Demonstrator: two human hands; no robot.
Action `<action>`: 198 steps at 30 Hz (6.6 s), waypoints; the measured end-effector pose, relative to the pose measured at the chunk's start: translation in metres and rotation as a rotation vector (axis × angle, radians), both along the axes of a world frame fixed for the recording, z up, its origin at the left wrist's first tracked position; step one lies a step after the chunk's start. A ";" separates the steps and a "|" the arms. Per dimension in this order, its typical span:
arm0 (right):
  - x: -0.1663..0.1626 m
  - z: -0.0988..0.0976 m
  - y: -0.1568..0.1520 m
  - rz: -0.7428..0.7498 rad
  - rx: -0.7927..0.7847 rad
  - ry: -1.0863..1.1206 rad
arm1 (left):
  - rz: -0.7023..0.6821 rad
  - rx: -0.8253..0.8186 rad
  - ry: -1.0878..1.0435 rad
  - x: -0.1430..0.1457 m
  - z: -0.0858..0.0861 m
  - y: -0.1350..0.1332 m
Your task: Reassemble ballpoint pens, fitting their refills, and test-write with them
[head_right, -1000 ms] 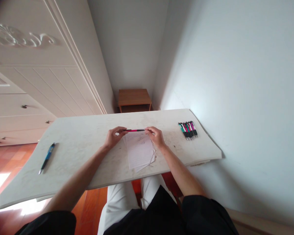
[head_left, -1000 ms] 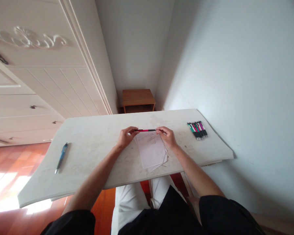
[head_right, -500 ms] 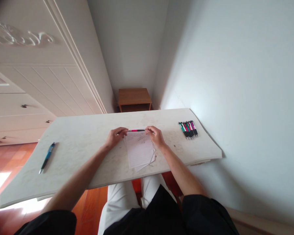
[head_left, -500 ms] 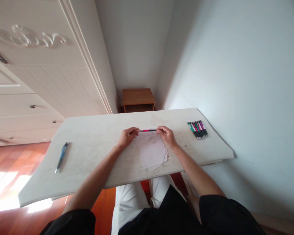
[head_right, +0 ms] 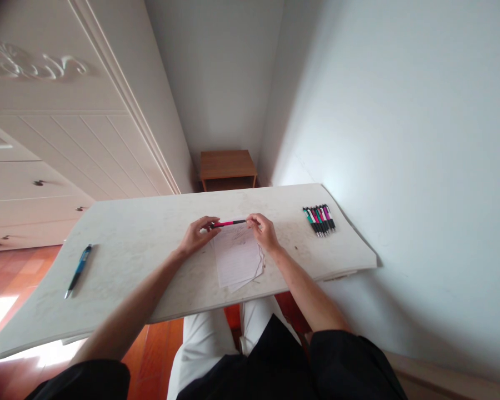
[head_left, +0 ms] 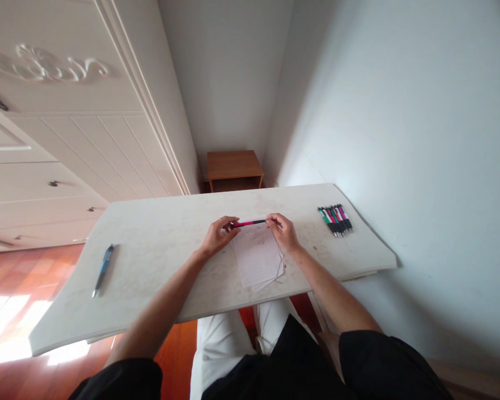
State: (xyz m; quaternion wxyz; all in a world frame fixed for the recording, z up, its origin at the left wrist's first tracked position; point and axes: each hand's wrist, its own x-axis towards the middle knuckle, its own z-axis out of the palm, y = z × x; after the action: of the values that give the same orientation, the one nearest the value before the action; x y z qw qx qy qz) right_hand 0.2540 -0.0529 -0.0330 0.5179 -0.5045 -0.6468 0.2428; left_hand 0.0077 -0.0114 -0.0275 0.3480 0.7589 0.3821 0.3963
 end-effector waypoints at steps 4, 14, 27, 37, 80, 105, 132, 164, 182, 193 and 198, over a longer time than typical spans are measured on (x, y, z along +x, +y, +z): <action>-0.001 0.001 -0.001 -0.014 0.019 0.010 | -0.012 -0.031 0.013 -0.001 0.004 -0.003; 0.000 -0.002 0.000 -0.035 0.038 0.003 | 0.019 0.036 0.018 0.000 0.005 -0.001; -0.001 0.000 -0.002 -0.031 0.057 0.014 | -0.034 -0.043 0.099 0.000 0.007 -0.002; 0.000 -0.002 -0.001 -0.045 0.065 -0.001 | -0.023 0.022 -0.032 0.000 0.008 -0.003; -0.003 -0.001 0.000 -0.057 0.072 -0.113 | 0.039 0.273 0.009 -0.001 -0.004 0.003; -0.004 -0.001 0.001 -0.058 0.116 -0.277 | 0.028 0.247 0.048 -0.002 -0.005 0.005; 0.000 -0.010 0.005 -0.086 -0.054 -0.055 | 0.138 -0.139 -0.229 0.000 0.004 0.003; -0.026 0.018 -0.017 0.418 -0.156 -0.085 | 0.043 -0.508 -0.736 0.004 0.020 -0.006; -0.054 0.050 0.026 0.468 -0.530 0.457 | 0.190 -0.323 -0.400 0.035 0.039 0.000; -0.040 0.034 0.031 0.480 -0.684 0.730 | 0.177 -0.445 -0.514 0.048 0.028 0.009; -0.038 0.027 0.033 0.532 -0.821 0.988 | 0.158 -0.395 -0.383 0.043 0.021 0.013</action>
State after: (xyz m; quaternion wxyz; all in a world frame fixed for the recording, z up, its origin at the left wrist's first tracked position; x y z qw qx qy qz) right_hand 0.2157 -0.0198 -0.0059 0.4417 -0.3143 -0.2927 0.7877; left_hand 0.0503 0.0014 -0.0068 0.5232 0.5555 0.4369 0.4762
